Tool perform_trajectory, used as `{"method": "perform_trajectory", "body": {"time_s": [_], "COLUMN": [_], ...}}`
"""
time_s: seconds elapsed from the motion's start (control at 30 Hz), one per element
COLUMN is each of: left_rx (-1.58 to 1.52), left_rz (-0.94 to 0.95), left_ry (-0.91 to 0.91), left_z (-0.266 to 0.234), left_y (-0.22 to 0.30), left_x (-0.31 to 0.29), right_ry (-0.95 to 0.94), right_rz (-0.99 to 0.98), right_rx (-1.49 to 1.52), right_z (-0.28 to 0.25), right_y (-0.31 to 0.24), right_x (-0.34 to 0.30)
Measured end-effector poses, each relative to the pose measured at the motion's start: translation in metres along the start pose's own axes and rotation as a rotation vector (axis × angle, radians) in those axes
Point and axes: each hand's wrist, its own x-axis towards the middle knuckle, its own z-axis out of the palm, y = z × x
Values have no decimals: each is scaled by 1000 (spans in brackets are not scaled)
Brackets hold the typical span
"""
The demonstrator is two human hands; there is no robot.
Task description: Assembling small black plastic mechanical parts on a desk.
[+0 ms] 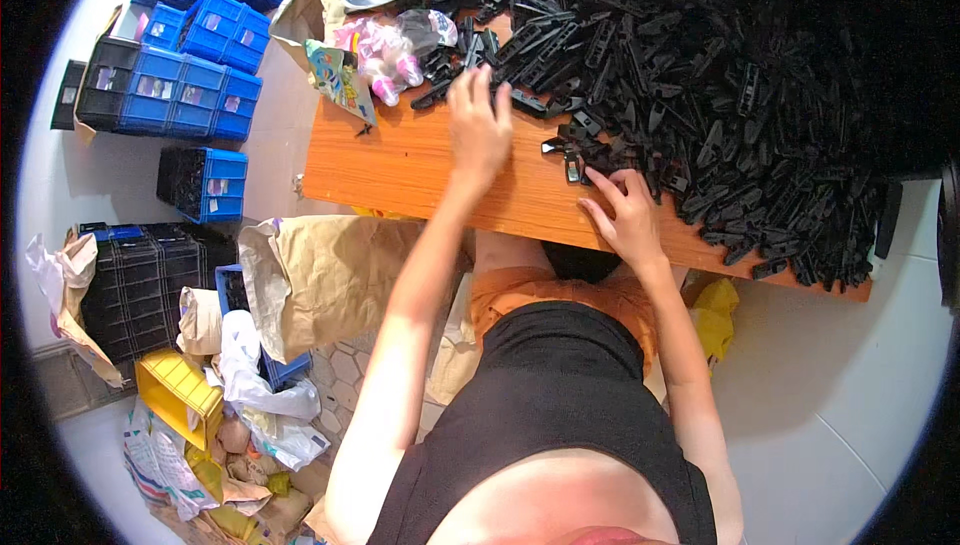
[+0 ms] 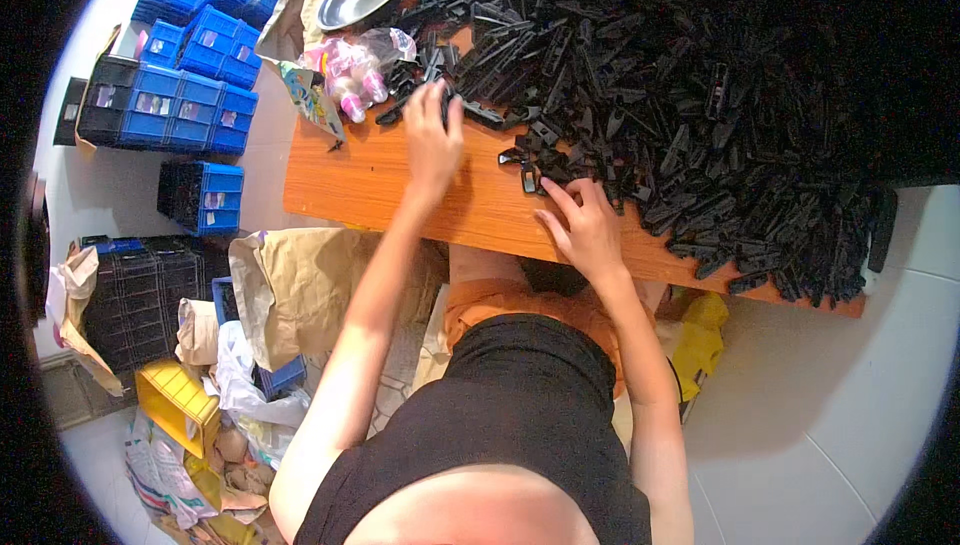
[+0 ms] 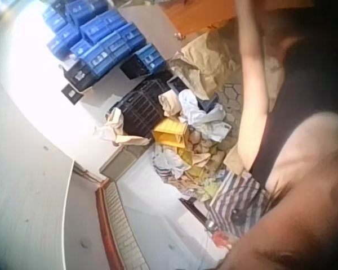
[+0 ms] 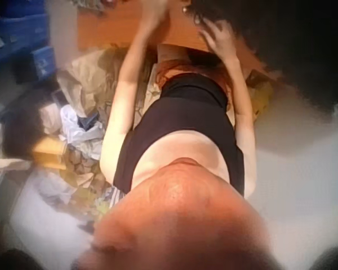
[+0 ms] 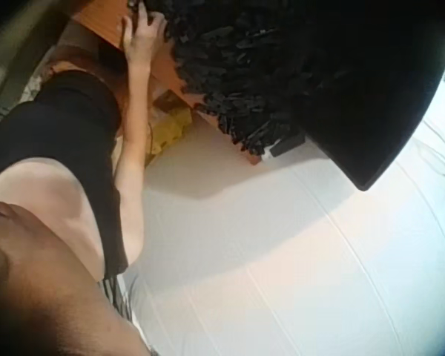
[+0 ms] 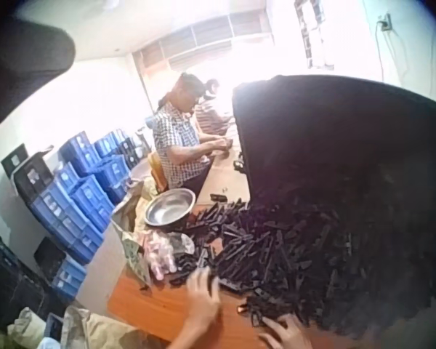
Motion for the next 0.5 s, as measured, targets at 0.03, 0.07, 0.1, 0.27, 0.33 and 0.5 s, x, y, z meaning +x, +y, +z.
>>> {"method": "perform_trajectory", "body": {"time_s": [0.03,0.07,0.1,0.27,0.33,0.5], "left_rx": [28,4,39,299,283,286], "left_rz": [60,117,216,-93,-419,-262], "left_ry": [11,-46,-93,-368,-539,-423], "left_z": [3,7,9,33,30,44], "left_y": [-23,-43,-58,-83,-82,-84], "left_x": [17,32,45,108,120,85], "right_ry": [4,3,0,-1,-9,-20], "right_rz": [-8,-4,-5,2,20,15], "right_rx": [4,6,14,10,15,5], "right_z": [1,-1,0,-2,-1,-3], "right_y": [-1,-2,-2,-4,-4,-10], "right_x": [0,0,-1,-2,-3,1]}}
